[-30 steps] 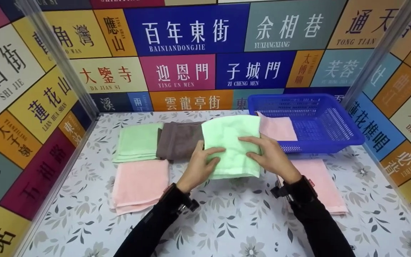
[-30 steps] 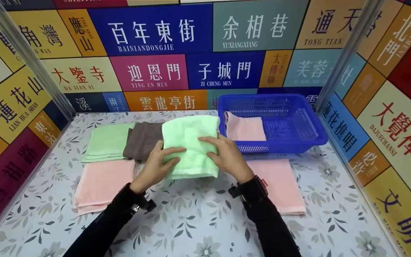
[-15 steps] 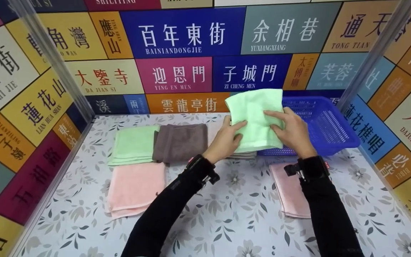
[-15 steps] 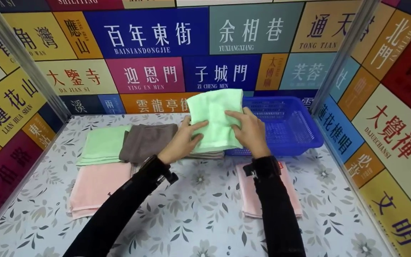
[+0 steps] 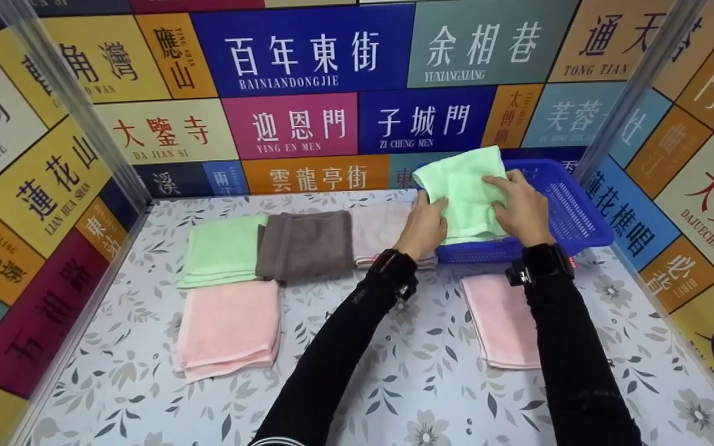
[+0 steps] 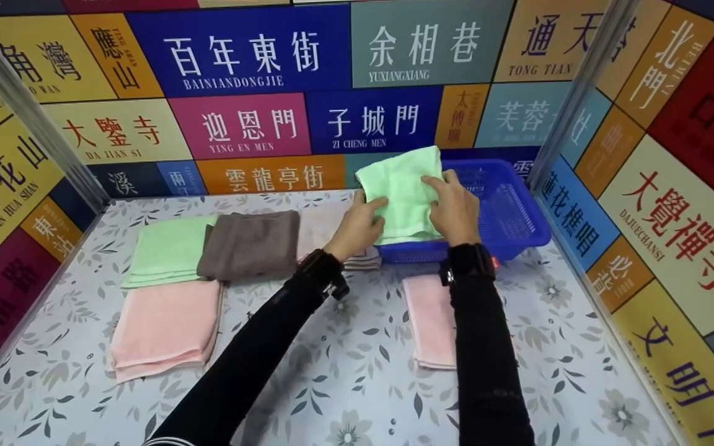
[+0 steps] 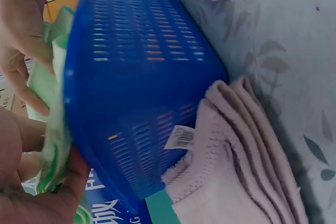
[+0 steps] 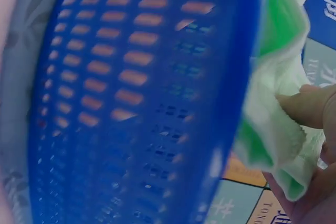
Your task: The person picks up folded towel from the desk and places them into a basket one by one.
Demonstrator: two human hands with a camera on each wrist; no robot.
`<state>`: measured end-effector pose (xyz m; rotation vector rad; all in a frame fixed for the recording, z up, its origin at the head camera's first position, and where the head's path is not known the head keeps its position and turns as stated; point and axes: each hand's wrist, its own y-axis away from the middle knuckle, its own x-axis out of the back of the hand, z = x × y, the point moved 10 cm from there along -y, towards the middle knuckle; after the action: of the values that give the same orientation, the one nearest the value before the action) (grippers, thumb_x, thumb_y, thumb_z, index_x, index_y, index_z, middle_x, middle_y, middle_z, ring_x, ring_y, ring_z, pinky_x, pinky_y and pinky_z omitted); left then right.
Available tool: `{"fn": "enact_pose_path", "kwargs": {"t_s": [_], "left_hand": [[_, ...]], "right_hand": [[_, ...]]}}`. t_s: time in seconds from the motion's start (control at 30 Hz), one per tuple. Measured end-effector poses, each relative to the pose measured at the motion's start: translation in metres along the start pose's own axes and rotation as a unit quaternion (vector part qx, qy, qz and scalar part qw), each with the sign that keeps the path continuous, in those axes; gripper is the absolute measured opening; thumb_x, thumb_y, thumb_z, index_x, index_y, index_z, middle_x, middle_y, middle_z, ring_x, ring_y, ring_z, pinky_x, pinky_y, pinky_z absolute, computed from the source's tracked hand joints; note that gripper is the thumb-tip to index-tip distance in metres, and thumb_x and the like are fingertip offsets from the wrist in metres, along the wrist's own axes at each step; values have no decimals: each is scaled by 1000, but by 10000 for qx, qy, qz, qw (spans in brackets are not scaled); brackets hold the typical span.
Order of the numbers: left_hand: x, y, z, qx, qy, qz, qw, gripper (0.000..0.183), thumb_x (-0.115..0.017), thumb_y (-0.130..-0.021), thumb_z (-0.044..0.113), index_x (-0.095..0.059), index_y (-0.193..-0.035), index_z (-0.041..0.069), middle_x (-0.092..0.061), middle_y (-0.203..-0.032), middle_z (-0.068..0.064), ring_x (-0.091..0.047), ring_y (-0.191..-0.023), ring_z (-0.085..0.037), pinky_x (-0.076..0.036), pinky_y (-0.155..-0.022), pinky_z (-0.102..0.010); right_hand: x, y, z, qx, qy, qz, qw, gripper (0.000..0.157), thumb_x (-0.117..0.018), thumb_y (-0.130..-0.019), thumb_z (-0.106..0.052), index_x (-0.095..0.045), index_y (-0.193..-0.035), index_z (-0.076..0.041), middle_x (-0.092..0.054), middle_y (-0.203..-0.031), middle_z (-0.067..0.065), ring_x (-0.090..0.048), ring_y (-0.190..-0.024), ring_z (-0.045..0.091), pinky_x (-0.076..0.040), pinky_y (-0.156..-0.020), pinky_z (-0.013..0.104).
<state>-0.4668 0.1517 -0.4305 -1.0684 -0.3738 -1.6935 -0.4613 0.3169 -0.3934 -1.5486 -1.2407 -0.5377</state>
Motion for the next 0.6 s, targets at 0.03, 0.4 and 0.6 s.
{"fn": "enact_pose_path", "kwargs": {"t_s": [0.03, 0.4, 0.6], "left_hand": [[-3, -2, 1, -16, -305, 13, 9995, 42, -56, -104, 7, -57, -146, 6, -45, -146, -23, -63, -95, -20, -53, -86, -28], [-38, -9, 0, 156, -3209, -718, 9443, 46, -31, -112, 34, -72, -124, 19, -52, -145, 0, -43, -137, -19, -34, -116, -43], [-46, -9, -5, 467, -3229, -909, 9409, 64, -16, -112, 45, -73, -130, 21, -40, -158, 4, -32, -149, -14, -25, -127, -45]], "right_hand": [[-3, 0, 4, -21, 2, -79, 10000, 52, -62, -95, 2, -63, -144, -17, -54, -137, 20, -60, -101, 43, -45, -76, 57], [-51, 6, 36, -358, 94, -1738, 9841, 72, -73, -87, 2, -49, -154, -9, -40, -153, 31, -51, -127, 55, -48, -93, 65], [-65, 9, 43, -550, 19, -2406, 9691, 75, -76, -85, 1, -48, -154, -6, -39, -155, 32, -44, -136, 55, -42, -105, 69]]}}
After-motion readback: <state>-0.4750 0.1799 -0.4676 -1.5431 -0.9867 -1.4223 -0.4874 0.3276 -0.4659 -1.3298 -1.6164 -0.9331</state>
